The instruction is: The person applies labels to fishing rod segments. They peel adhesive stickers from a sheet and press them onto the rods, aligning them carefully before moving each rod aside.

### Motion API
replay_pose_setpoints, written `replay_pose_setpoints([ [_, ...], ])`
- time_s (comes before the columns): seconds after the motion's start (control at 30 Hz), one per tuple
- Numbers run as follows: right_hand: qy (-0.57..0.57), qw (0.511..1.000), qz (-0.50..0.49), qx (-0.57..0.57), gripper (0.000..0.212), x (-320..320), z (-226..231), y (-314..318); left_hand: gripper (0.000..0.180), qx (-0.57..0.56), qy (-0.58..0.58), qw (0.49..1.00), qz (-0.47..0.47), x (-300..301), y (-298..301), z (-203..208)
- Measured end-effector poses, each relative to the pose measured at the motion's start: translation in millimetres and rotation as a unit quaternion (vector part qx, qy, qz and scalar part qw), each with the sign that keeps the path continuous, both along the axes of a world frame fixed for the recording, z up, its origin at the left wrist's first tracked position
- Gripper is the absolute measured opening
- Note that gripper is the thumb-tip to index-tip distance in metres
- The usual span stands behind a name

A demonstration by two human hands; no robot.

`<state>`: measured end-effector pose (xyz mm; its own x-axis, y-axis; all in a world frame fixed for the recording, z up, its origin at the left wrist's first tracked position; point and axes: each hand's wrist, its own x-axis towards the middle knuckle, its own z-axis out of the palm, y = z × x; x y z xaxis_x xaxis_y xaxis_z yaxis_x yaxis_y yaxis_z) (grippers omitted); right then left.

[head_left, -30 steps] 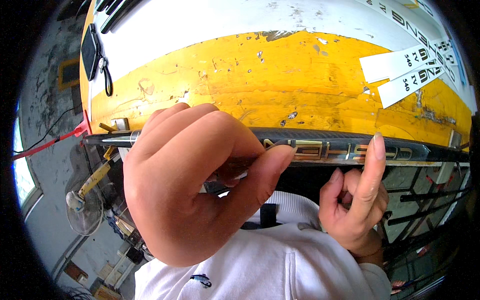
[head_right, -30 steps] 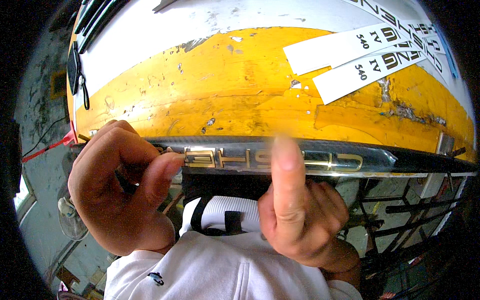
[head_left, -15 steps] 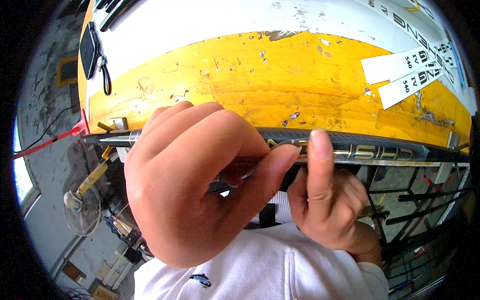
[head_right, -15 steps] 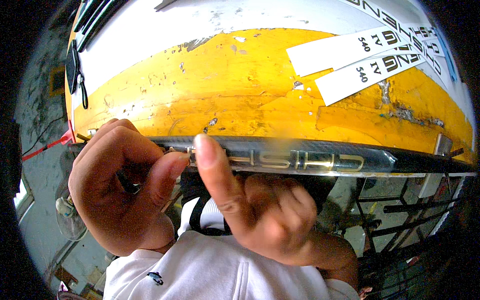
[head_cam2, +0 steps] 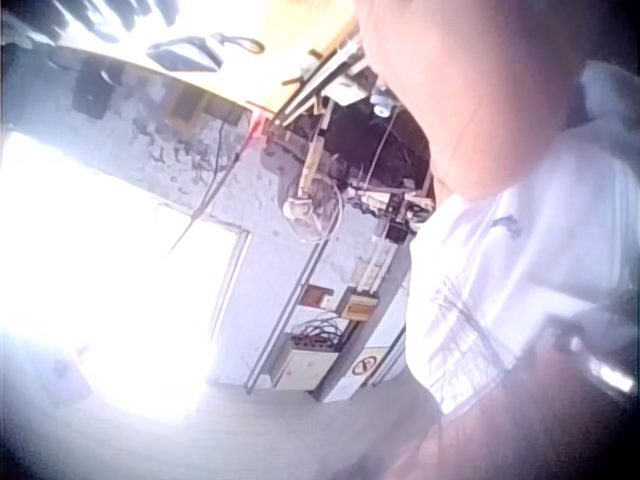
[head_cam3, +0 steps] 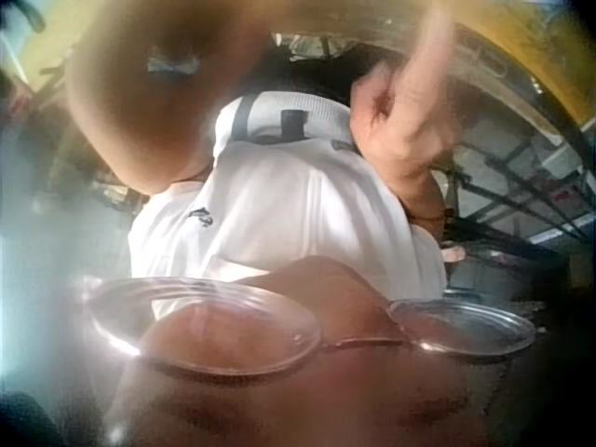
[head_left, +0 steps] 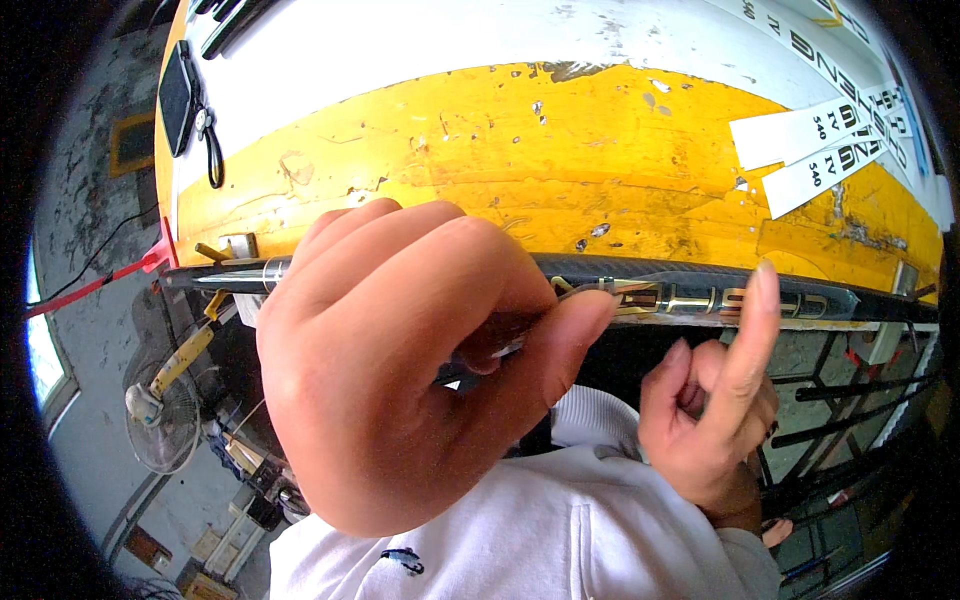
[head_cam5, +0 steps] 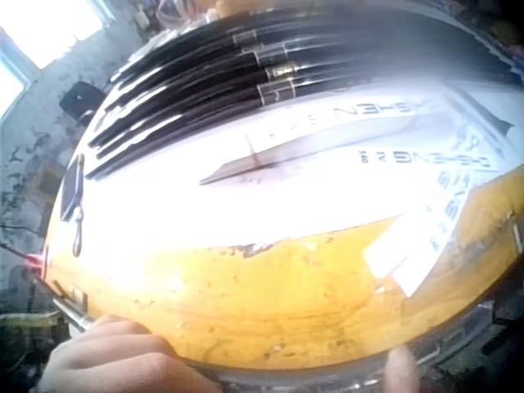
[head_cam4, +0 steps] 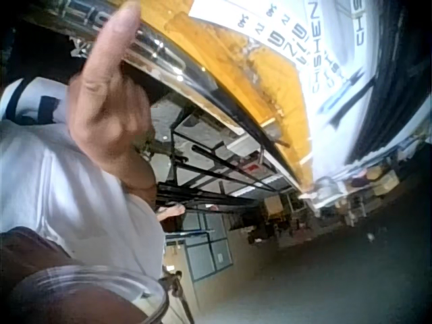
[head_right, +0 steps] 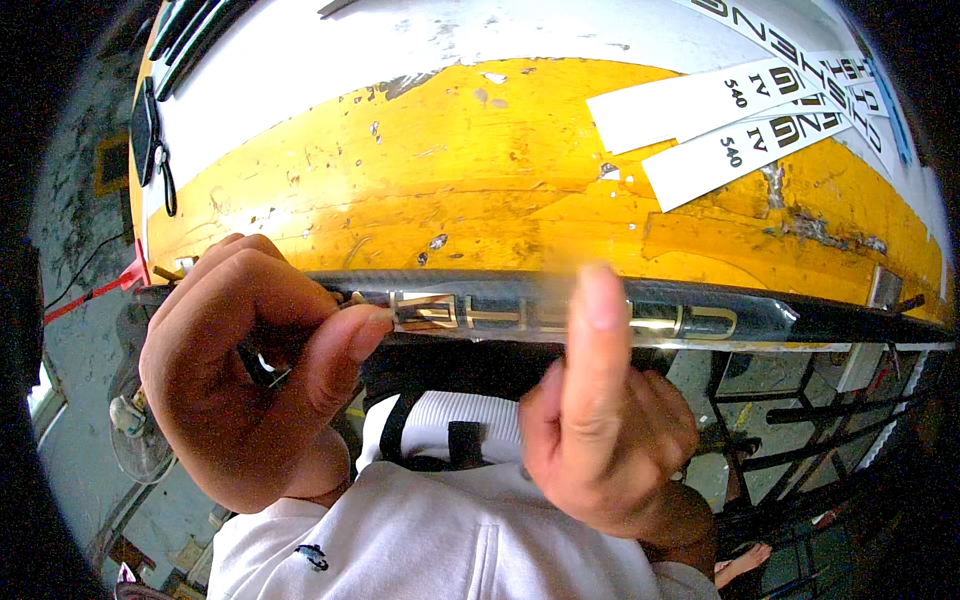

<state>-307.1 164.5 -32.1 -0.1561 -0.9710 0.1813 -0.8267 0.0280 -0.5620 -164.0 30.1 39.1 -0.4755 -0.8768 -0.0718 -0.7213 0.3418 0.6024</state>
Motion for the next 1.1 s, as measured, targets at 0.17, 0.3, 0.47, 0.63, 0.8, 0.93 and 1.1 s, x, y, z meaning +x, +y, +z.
replay_pose_setpoints([
  [0.17,0.022,1.000,0.016,0.009,0.073,5.1,-1.1,-6.4,0.039,-0.035,-0.028,0.998,-0.037,5.6,-3.8,6.2],
  [0.3,0.010,1.000,0.011,-0.004,0.068,5.0,-3.6,-7.0,0.039,-0.044,-0.026,0.999,-0.018,12.4,-5.7,7.7],
  [0.47,-0.005,0.998,0.023,-0.052,0.061,4.0,-10.3,-8.6,0.039,-0.030,0.031,0.999,0.001,18.0,-7.7,1.4],
  [0.63,-0.007,0.998,0.030,-0.059,0.063,4.5,-10.7,-9.7,0.042,-0.033,0.024,0.999,0.020,17.7,-4.9,-4.0],
  [0.8,0.002,0.997,0.036,-0.063,0.064,3.5,-11.3,-11.2,0.044,-0.036,0.021,0.999,0.030,17.9,-5.2,-5.7],
  [0.93,0.020,0.998,0.033,-0.054,0.063,5.9,-11.5,-10.5,0.043,-0.037,0.026,0.998,0.038,16.2,-4.2,-5.5],
  [1.1,-0.013,0.998,0.024,-0.056,0.063,9.2,-15.1,-8.7,0.043,-0.036,0.012,0.998,0.055,14.5,-1.9,-4.7],
])
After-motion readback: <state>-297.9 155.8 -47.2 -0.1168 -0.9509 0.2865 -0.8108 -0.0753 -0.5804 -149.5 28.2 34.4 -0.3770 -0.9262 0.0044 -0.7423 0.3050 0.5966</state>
